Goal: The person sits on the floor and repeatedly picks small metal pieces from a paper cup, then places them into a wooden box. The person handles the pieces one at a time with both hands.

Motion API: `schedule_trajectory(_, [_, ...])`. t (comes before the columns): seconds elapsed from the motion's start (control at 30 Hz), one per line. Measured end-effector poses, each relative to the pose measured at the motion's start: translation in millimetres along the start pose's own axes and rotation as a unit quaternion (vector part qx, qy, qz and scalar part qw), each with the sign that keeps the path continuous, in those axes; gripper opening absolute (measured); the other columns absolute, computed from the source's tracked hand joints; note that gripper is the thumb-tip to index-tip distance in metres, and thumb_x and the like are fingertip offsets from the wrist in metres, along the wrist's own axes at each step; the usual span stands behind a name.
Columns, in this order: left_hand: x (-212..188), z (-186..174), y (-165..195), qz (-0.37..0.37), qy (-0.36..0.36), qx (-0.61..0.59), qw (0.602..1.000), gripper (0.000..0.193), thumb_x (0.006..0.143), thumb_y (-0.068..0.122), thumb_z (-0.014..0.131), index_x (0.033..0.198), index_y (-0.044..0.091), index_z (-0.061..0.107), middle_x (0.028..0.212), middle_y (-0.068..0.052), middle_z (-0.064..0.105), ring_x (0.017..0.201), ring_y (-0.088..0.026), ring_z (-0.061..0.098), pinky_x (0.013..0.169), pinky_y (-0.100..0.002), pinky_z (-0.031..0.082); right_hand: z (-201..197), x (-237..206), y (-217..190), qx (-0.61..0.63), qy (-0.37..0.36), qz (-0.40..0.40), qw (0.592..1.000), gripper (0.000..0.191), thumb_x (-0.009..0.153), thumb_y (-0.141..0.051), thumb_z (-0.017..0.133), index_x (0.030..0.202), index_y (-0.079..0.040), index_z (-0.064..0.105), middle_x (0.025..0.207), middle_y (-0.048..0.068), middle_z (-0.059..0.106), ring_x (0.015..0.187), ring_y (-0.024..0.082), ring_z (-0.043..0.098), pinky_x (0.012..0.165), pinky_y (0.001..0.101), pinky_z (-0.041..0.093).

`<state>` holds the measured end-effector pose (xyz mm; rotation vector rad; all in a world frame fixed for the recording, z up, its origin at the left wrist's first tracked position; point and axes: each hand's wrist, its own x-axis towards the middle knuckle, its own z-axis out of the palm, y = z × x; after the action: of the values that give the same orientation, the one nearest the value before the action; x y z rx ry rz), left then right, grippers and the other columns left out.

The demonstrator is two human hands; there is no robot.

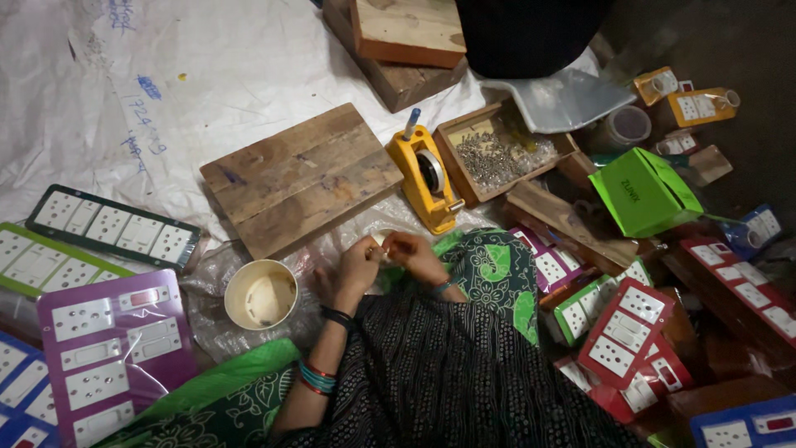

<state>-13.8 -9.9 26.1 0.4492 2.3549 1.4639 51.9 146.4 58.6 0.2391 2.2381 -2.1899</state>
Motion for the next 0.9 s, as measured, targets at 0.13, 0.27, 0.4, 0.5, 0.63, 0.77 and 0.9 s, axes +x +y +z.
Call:
schedule_trajectory(0.13, [0, -1, 2, 0.002, 0.003, -0.031, 1.000, 0.014, 0.093, 0.023, 0.066, 0.096, 0.009, 0.069, 0.087, -0.015, 0.076, 0.081, -0.029, 0.075, 0.072, -0.041, 0.057, 0, 0, -7, 0.036, 0.016, 0.007, 0.999, 0.020, 0.089, 0.001, 0.066, 0.109, -0.003, 0.068, 0.092, -0.001, 0.064, 0.084, 0.010, 0.057, 0.075, 0.0252, 0.046])
schedule_trajectory(0.27, [-5, -5, 10, -0.033, -0.019, -0.019, 0.999, 0.016, 0.094, 0.024, 0.066, 0.098, 0.009, 0.068, 0.085, -0.015, 0.075, 0.078, -0.028, 0.074, 0.070, -0.041, 0.056, 5, 0, -11, -0.071, -0.051, -0.028, 0.996, 0.028, 0.084, 0.000, 0.067, 0.111, -0.005, 0.067, 0.092, -0.005, 0.066, 0.087, 0.005, 0.060, 0.077, 0.0216, 0.050])
schedule_trajectory(0.4, [-7, -6, 10, -0.019, 0.004, -0.043, 0.999, 0.014, 0.093, 0.023, 0.065, 0.094, 0.010, 0.069, 0.084, -0.013, 0.076, 0.077, -0.024, 0.074, 0.069, -0.038, 0.056, 0, -3, -10, 0.059, 0.050, -0.031, 0.997, 0.016, 0.096, -0.006, 0.066, 0.110, -0.001, 0.068, 0.094, -0.002, 0.064, 0.085, 0.008, 0.056, 0.072, 0.0239, 0.044])
schedule_trajectory(0.5, [-2, 1, 0, -0.015, 0.008, -0.048, 0.999, 0.015, 0.095, 0.024, 0.065, 0.095, 0.009, 0.069, 0.085, -0.012, 0.076, 0.078, -0.024, 0.075, 0.071, -0.038, 0.056, -3, -1, -3, 0.076, 0.025, 0.024, 0.997, 0.025, 0.102, -0.008, 0.068, 0.125, 0.003, 0.068, 0.100, 0.005, 0.061, 0.086, 0.018, 0.050, 0.074, 0.0318, 0.038])
schedule_trajectory(0.63, [3, 17, -11, 0.010, 0.014, -0.060, 0.998, 0.028, 0.095, 0.028, 0.065, 0.110, 0.005, 0.070, 0.102, -0.014, 0.074, 0.090, -0.026, 0.072, 0.079, -0.040, 0.056, -2, -3, 2, -0.185, 0.016, 0.008, 0.983, 0.044, 0.095, -0.015, 0.062, 0.138, -0.009, 0.059, 0.127, 0.006, 0.067, 0.117, 0.021, 0.063, 0.103, 0.0353, 0.047])
schedule_trajectory(0.77, [-6, 19, -2, 0.042, 0.040, -0.098, 0.994, 0.015, 0.096, 0.020, 0.063, 0.099, 0.006, 0.069, 0.089, -0.013, 0.074, 0.080, -0.024, 0.073, 0.073, -0.037, 0.057, -14, -15, -10, 0.003, 0.113, 0.003, 0.994, 0.018, 0.094, -0.006, 0.061, 0.111, -0.003, 0.069, 0.089, 0.000, 0.059, 0.074, 0.009, 0.048, 0.063, 0.0231, 0.036])
schedule_trajectory(0.9, [-8, 13, 16, 0.038, 0.070, -0.089, 0.993, 0.014, 0.092, 0.022, 0.066, 0.094, 0.008, 0.068, 0.082, -0.011, 0.074, 0.073, -0.021, 0.072, 0.064, -0.037, 0.055, -7, -18, -33, -0.025, -0.009, -0.012, 1.000, 0.021, 0.091, -0.003, 0.061, 0.111, -0.003, 0.064, 0.088, -0.002, 0.058, 0.077, 0.007, 0.051, 0.066, 0.0235, 0.038])
